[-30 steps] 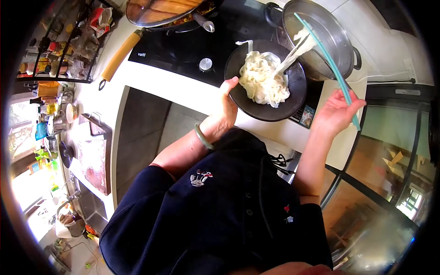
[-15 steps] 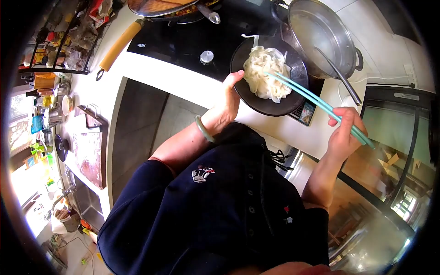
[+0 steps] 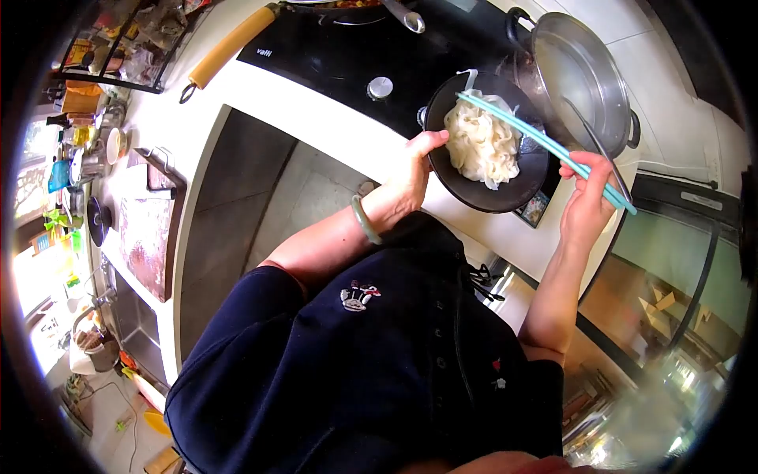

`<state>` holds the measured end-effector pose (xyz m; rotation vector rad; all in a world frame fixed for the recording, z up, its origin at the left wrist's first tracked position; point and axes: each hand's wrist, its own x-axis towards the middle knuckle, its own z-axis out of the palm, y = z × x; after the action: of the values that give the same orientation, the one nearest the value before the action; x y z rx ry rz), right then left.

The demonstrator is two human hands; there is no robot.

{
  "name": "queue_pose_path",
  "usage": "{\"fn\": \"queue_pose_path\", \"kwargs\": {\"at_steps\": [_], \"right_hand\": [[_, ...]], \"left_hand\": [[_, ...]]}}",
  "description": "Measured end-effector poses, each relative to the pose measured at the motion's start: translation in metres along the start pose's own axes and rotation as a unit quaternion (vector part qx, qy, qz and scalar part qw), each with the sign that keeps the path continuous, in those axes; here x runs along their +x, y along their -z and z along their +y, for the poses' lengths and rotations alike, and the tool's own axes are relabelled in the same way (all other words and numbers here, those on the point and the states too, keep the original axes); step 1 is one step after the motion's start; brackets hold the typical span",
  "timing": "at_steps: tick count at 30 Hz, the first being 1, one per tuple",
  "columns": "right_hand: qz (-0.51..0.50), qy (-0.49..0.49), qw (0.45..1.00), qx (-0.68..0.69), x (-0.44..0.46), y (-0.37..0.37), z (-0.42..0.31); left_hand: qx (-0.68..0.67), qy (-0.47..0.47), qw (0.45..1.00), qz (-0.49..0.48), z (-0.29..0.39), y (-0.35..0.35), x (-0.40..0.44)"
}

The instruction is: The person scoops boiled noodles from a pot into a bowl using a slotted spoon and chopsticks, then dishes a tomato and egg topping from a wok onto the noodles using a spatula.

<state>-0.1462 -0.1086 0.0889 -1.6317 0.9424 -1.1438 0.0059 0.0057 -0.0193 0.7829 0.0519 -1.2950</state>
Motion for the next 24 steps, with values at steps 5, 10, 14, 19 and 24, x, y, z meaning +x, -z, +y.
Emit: {"fn": "queue_pose_path", "kwargs": {"at_steps": [5, 10, 14, 19, 24], "right_hand": [[-0.184, 0.131, 0.967, -0.121, -0.017, 0.009, -0.013], [-0.117, 0.062, 0.989, -0.067, -0.011, 0.008, -0.010], [-0.134, 0.047, 0.988, -0.051, -0.011, 0.001, -0.010], [-0.257, 0.094, 0.960, -0.061, -0.014, 0.000, -0.010], [-0.167, 0.040, 0.983, -0.063, -0.018, 0.007, -0.017]], "left_hand": [[-0.002, -0.008, 1.000, -0.001, 0.004, -0.003, -0.008], [0.012, -0.012, 1.000, -0.011, 0.006, 0.001, -0.002], [0.007, -0.001, 1.000, -0.005, 0.006, 0.003, 0.000], [0.018, -0.008, 1.000, 0.002, 0.008, -0.002, -0.006], [-0.012, -0.014, 1.000, -0.019, 0.004, 0.002, 0.002]]}}
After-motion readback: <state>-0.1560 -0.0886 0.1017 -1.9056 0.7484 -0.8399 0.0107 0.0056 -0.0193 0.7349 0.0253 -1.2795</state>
